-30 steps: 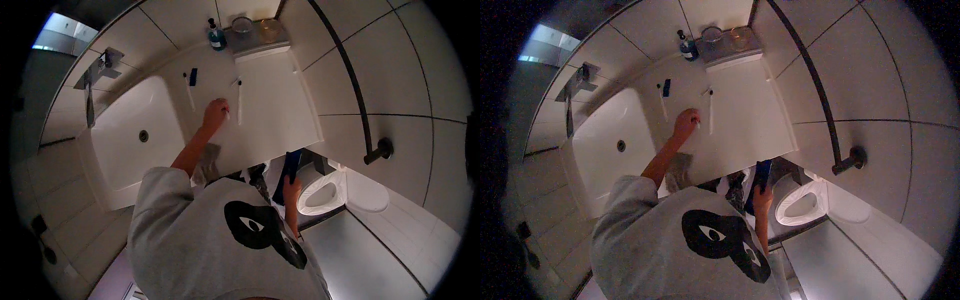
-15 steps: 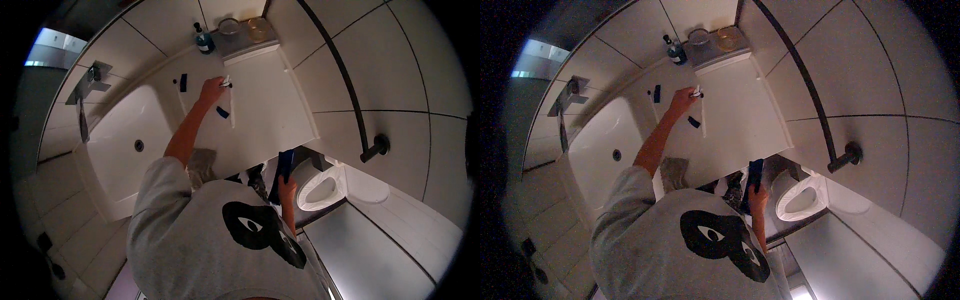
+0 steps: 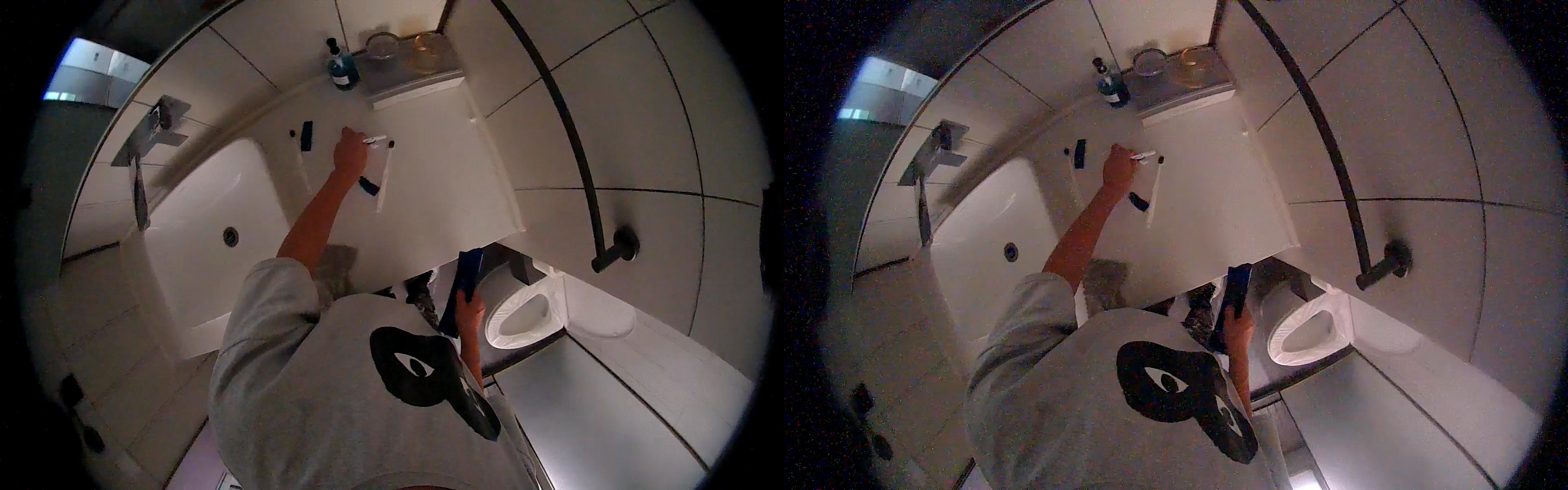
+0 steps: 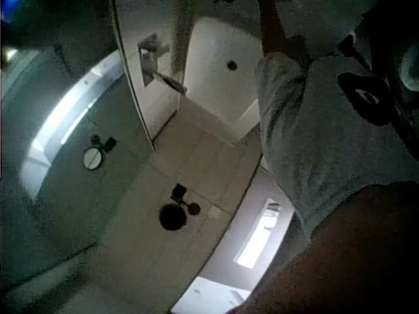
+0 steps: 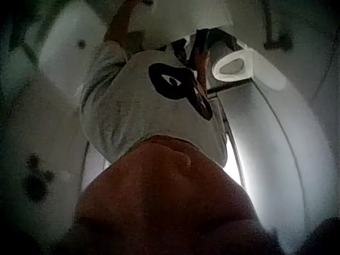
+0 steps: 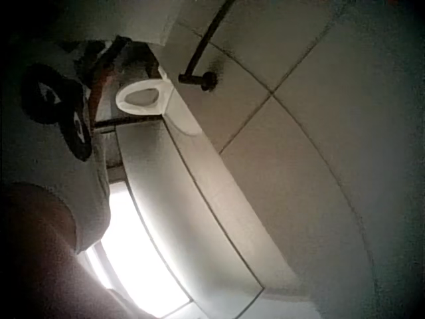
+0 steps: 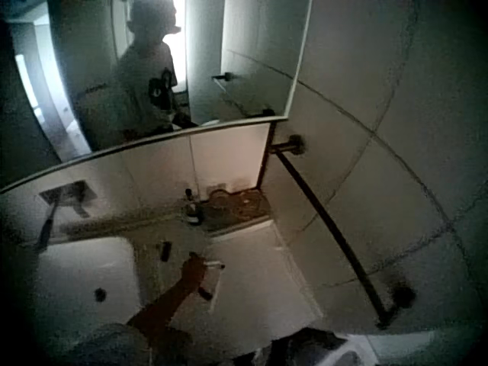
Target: The person wipes down the bathroom counter, mirror, wall tiles, and shower glass by hand using a cloth.
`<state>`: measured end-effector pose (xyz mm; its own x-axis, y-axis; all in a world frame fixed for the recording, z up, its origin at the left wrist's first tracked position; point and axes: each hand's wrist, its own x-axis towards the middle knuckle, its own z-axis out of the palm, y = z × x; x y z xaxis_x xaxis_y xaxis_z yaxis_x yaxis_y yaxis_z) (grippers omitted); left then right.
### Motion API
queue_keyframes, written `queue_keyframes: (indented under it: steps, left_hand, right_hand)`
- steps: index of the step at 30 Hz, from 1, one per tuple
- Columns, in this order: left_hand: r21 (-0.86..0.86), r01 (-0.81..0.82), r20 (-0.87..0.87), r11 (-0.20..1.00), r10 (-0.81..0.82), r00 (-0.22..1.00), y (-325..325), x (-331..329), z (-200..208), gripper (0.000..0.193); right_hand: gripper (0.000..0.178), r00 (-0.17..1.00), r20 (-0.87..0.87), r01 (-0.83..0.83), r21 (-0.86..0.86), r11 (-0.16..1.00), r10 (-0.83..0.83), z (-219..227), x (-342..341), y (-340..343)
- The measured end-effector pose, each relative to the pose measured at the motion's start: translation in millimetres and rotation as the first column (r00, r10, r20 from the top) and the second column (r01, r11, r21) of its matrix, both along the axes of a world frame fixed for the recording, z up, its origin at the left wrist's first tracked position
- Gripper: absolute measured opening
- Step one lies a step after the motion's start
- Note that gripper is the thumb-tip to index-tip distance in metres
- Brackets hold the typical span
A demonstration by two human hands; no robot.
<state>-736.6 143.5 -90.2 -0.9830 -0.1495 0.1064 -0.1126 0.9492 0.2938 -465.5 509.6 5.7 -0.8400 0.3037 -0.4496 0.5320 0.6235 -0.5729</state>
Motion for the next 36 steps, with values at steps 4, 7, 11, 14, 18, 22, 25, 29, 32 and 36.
queue_keyframes:
  steps: [4,7,11,14,18,22,25,29,32,36]
  left_hand:
    - [-0.063,-0.025,0.006,0.998,0.025,1.0,-35.4,6.4,-2.7,0.015]
    - [-0.122,-0.116,0.025,0.986,0.12,0.992,-57.0,16.4,16.2,0.017]
    - [0.04,-0.399,0.122,0.916,0.392,0.912,-69.4,10.6,10.9,0.019]
    - [0.005,-0.283,-0.1,0.959,0.282,0.954,-68.3,18.1,-5.1,0.022]
    - [0.018,-0.316,-0.011,0.949,0.316,0.949,-75.1,17.9,-20.4,0.024]
    - [0.108,-0.173,-0.042,0.979,0.179,0.983,-50.9,28.6,6.0,0.02]
    - [0.459,-0.044,-0.054,0.887,0.077,0.996,-33.1,74.2,23.4,0.02]
    - [0.631,-0.004,0.132,0.776,-0.102,0.986,0.6,111.2,47.1,0.026]
    - [0.583,0.113,0.066,0.805,-0.185,0.98,-1.8,121.5,21.3,0.036]
    - [0.535,0.142,0.027,0.833,-0.185,0.982,-0.5,122.2,8.6,0.049]
  right_hand:
    - [0.028,0.989,-0.144,-0.028,-0.009,1.0,0.027,-0.5,-0.8,-4.7]
    - [0.029,0.999,-0.042,-0.037,-0.054,0.998,0.035,19.1,-10.9,-12.7]
    - [0.031,0.997,-0.041,-0.065,-0.021,0.998,0.064,16.9,-10.0,-15.4]
    - [0.031,0.999,-0.031,-0.045,-0.054,0.998,0.043,14.5,-9.2,-14.1]
    - [0.031,0.998,-0.045,-0.04,-0.065,0.997,0.037,11.6,-8.3,-16.7]
    - [0.033,0.989,-0.143,-0.033,0.02,0.999,0.035,-18.6,2.5,-3.0]
    - [0.035,0.993,-0.115,-0.028,-0.03,0.999,0.024,-3.3,1.1,-10.9]
    - [0.036,0.999,0.016,-0.029,-0.014,0.999,0.029,-3.7,0.8,-6.6]
    - [0.036,0.998,-0.059,-0.027,-0.008,1.0,0.026,-4.3,6.9,-7.3]
    - [0.032,0.973,-0.216,-0.072,0.03,0.997,0.077,-3.7,20.7,-5.2]
